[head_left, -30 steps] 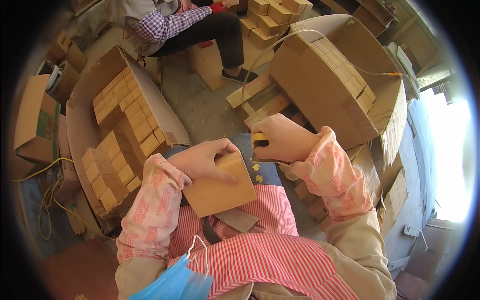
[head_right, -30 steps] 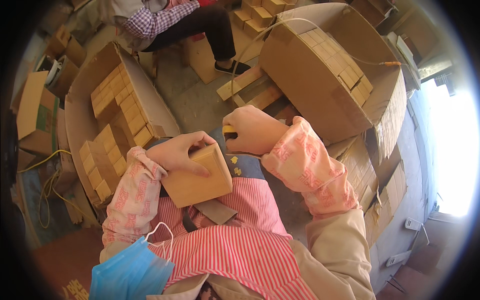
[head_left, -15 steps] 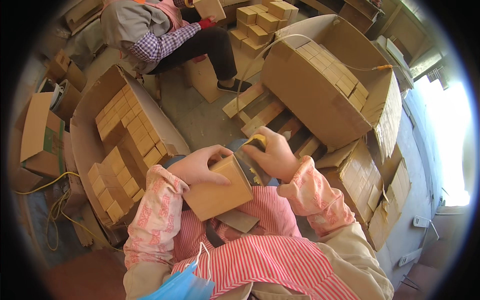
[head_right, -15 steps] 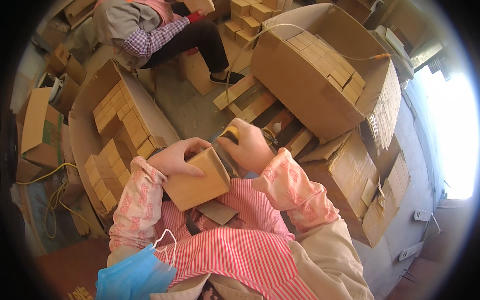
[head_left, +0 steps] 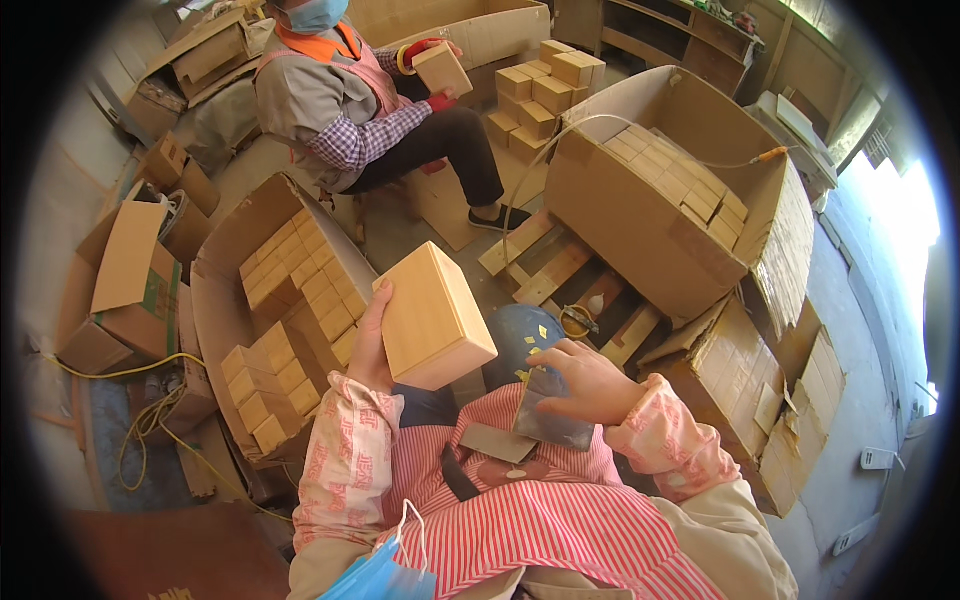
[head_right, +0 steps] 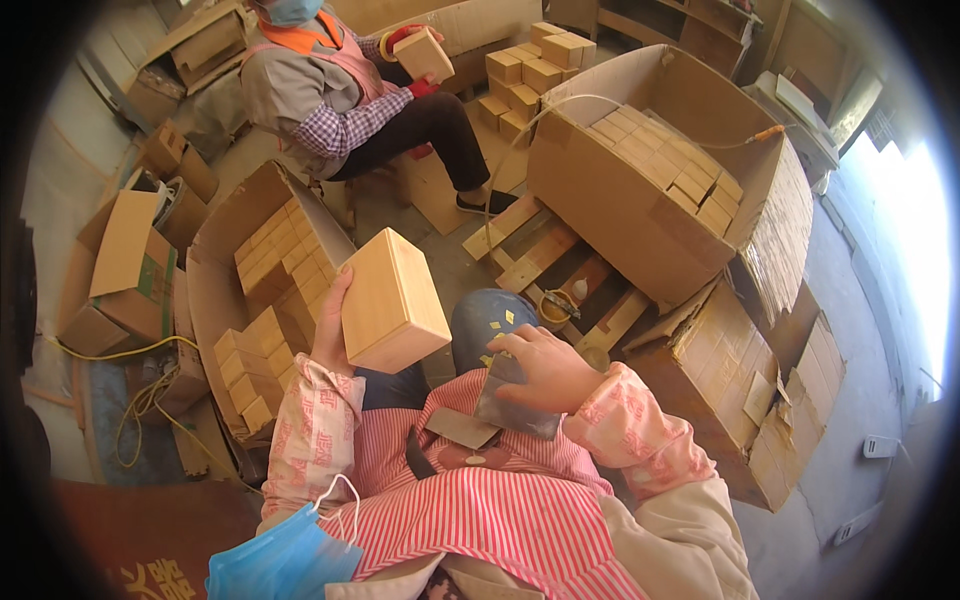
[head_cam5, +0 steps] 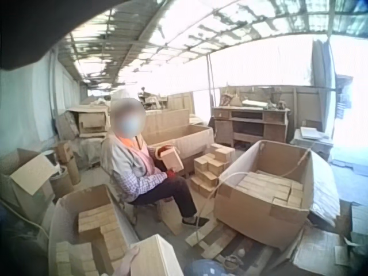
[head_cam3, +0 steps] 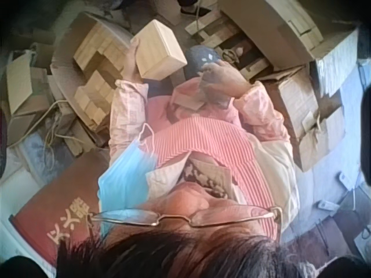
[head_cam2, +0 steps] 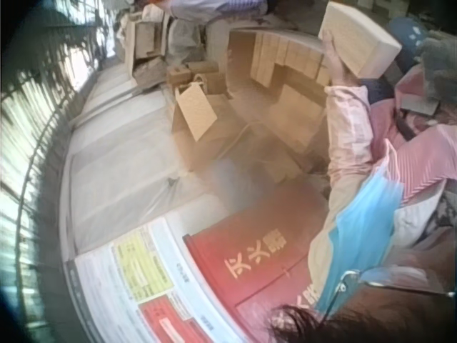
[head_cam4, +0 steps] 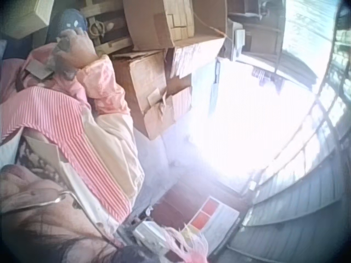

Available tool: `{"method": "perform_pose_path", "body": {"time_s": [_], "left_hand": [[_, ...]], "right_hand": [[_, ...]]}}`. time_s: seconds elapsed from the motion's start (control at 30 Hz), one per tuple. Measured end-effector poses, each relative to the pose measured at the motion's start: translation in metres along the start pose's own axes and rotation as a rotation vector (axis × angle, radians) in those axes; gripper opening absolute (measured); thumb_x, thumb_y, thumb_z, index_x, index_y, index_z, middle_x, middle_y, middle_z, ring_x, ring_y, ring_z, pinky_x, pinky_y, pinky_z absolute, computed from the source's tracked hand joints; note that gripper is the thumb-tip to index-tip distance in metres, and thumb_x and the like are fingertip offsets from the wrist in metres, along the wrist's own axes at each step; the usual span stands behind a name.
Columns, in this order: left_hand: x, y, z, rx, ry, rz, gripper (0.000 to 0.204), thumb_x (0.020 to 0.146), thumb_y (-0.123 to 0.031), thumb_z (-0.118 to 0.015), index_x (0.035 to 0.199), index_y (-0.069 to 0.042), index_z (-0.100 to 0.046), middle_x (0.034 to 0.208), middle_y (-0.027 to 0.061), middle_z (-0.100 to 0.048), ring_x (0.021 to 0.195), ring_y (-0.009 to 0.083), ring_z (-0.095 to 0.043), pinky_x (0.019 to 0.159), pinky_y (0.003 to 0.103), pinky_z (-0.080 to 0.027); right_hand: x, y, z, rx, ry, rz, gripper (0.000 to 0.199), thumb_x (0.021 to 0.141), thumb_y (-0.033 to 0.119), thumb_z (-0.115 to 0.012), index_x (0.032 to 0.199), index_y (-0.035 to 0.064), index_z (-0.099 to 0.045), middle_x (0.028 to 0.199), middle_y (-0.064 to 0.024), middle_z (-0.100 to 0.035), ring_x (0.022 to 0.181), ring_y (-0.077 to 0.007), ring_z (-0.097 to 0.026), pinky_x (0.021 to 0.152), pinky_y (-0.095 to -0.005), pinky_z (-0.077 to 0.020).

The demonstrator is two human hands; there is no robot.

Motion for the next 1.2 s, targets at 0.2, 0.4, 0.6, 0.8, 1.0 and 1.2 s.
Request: {"method": "perform_pose_path", "body": {"time_s": [0.2, 0.4, 0.6, 0.8, 1.0, 1.2], "left_hand": [[-0.002, 0.005, 0.003, -0.015, -0.006, -0.027, 0.051, 0.110, -0.045, -0.055, 0.142, -0.006, -0.057, 0.131, 0.0106, -0.071, 0.115, 0.0232, -0.072, 0.098, 0.037, -0.060], [0.002, 0.015, 0.002, -0.078, 0.042, -0.049, 0.045, 0.111, -0.043, -0.054, 0.142, -0.010, -0.057, 0.131, 0.0089, -0.070, 0.116, 0.0241, -0.071, 0.100, 0.041, -0.060], [0.005, 0.025, 0.004, -0.172, 0.120, 0.013, 0.049, 0.111, -0.046, -0.052, 0.144, -0.010, -0.057, 0.134, 0.0101, -0.069, 0.119, 0.0274, -0.070, 0.103, 0.044, -0.058], [0.005, 0.031, 0.009, -0.272, 0.085, 0.149, 0.062, 0.109, -0.056, -0.049, 0.151, -0.010, -0.056, 0.142, 0.0130, -0.067, 0.124, 0.0312, -0.068, 0.107, 0.049, -0.056], [0.001, 0.031, 0.005, -0.326, 0.127, 0.193, 0.064, 0.111, -0.056, -0.044, 0.154, -0.010, -0.052, 0.145, 0.0127, -0.065, 0.128, 0.0303, -0.066, 0.109, 0.047, -0.054], [0.002, 0.028, 0.002, -0.304, 0.199, 0.120, 0.066, 0.111, -0.059, -0.044, 0.155, -0.010, -0.051, 0.146, 0.0123, -0.064, 0.131, 0.0304, -0.065, 0.111, 0.046, -0.054]], "right_hand": [[0.003, 0.006, 0.016, 0.227, -0.040, 0.064, 0.059, 0.093, 0.028, -0.079, 0.142, 0.0025, -0.060, 0.129, -0.0195, -0.068, 0.122, -0.0354, -0.066, 0.106, -0.0442, -0.0529], [0.013, 0.021, 0.015, 0.409, -0.009, 0.077, 0.056, 0.096, 0.025, -0.078, 0.143, 0.0007, -0.059, 0.127, -0.0202, -0.070, 0.119, -0.0315, -0.069, 0.101, -0.0417, -0.0567], [0.026, 0.033, 0.014, 0.531, 0.015, 0.016, 0.056, 0.097, 0.022, -0.079, 0.145, 0.0016, -0.058, 0.132, -0.0170, -0.069, 0.121, -0.0255, -0.068, 0.102, -0.0395, -0.0566], [0.035, 0.043, 0.011, 0.597, -0.016, 0.031, 0.058, 0.095, 0.026, -0.080, 0.140, -0.0043, -0.059, 0.130, -0.0205, -0.069, 0.116, -0.0290, -0.072, 0.097, -0.0390, -0.0602], [0.037, 0.056, 0.014, 0.551, -0.028, 0.089, 0.054, 0.095, 0.025, -0.080, 0.135, -0.0054, -0.060, 0.127, -0.0202, -0.069, 0.113, -0.0287, -0.073, 0.093, -0.0379, -0.0617], [0.035, 0.067, 0.016, 0.540, -0.041, 0.120, 0.055, 0.094, 0.025, -0.081, 0.135, -0.0059, -0.060, 0.127, -0.0208, -0.069, 0.114, -0.0298, -0.073, 0.092, -0.0382, -0.0622]]}}
Point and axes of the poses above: each hand's wrist, its own x-axis towards the middle knuckle, its own z-axis out of the back of the hand, y = z × x, the point moved 1 cm from there along x, towards the middle knuckle
